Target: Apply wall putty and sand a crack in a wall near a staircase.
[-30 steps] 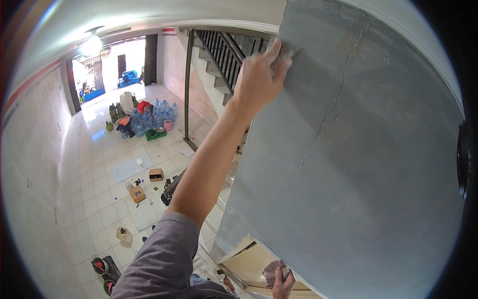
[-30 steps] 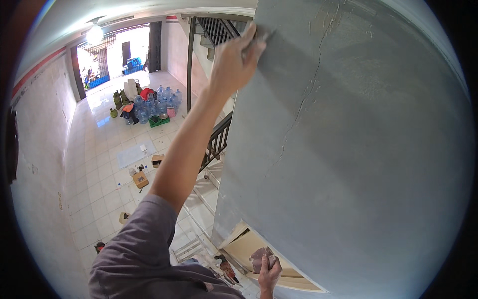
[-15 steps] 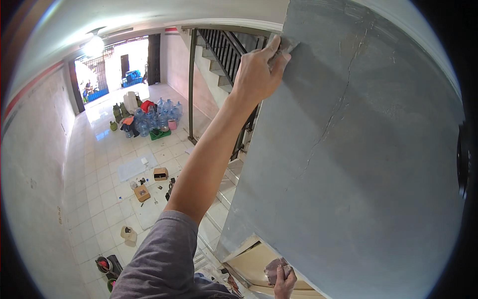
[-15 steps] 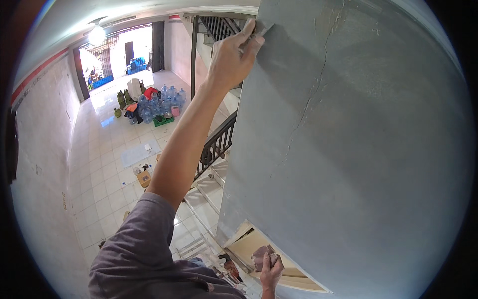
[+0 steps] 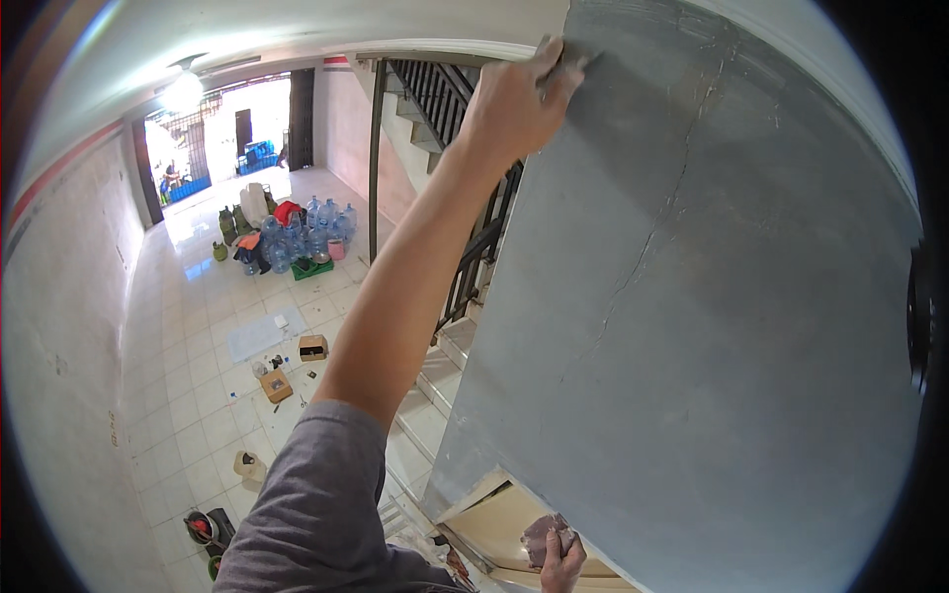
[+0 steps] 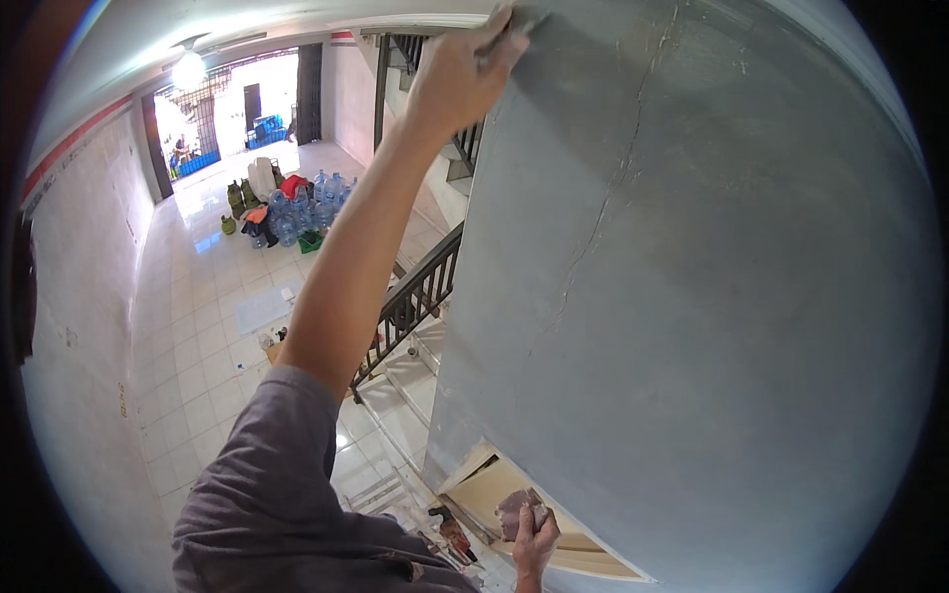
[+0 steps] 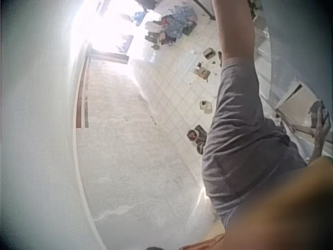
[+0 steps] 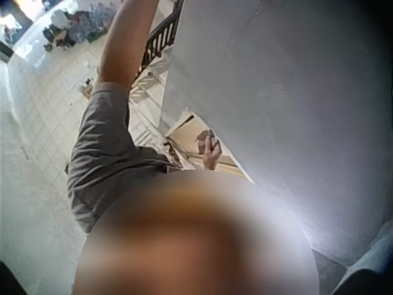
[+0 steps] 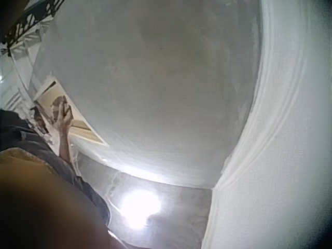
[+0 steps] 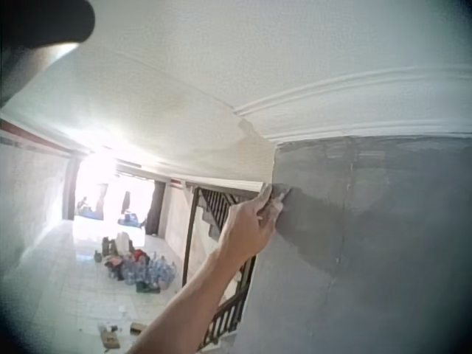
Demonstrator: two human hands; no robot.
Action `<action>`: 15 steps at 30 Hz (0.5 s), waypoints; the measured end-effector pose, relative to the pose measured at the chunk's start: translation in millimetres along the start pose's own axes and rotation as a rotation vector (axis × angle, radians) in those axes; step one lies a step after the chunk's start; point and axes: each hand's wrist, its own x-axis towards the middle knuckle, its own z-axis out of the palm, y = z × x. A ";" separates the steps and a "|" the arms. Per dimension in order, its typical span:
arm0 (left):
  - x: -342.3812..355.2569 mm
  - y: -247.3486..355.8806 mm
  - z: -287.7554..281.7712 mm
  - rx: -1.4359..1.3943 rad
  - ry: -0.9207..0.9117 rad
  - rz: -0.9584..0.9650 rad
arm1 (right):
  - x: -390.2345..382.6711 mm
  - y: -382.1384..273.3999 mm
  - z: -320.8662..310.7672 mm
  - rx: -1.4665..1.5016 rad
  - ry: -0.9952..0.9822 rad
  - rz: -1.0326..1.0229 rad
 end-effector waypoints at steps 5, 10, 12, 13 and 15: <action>-89.3 35.3 -10.3 -0.053 -0.123 -0.143 | -8.3 2.7 -5.1 -0.011 -0.002 0.020; -7.6 6.6 -9.8 0.139 -0.065 0.031 | -6.6 3.3 -1.1 -0.083 -0.030 -0.033; 41.6 -6.8 -3.3 0.080 -0.026 0.019 | -2.6 -24.8 -3.6 0.043 -0.101 0.244; 62.7 9.8 -5.0 -0.022 -0.163 -0.231 | -1.4 -18.0 -6.6 0.036 -0.090 0.250; 59.5 13.3 -5.8 0.017 -0.157 -0.194 | 3.9 2.3 -4.1 -0.081 0.005 -0.045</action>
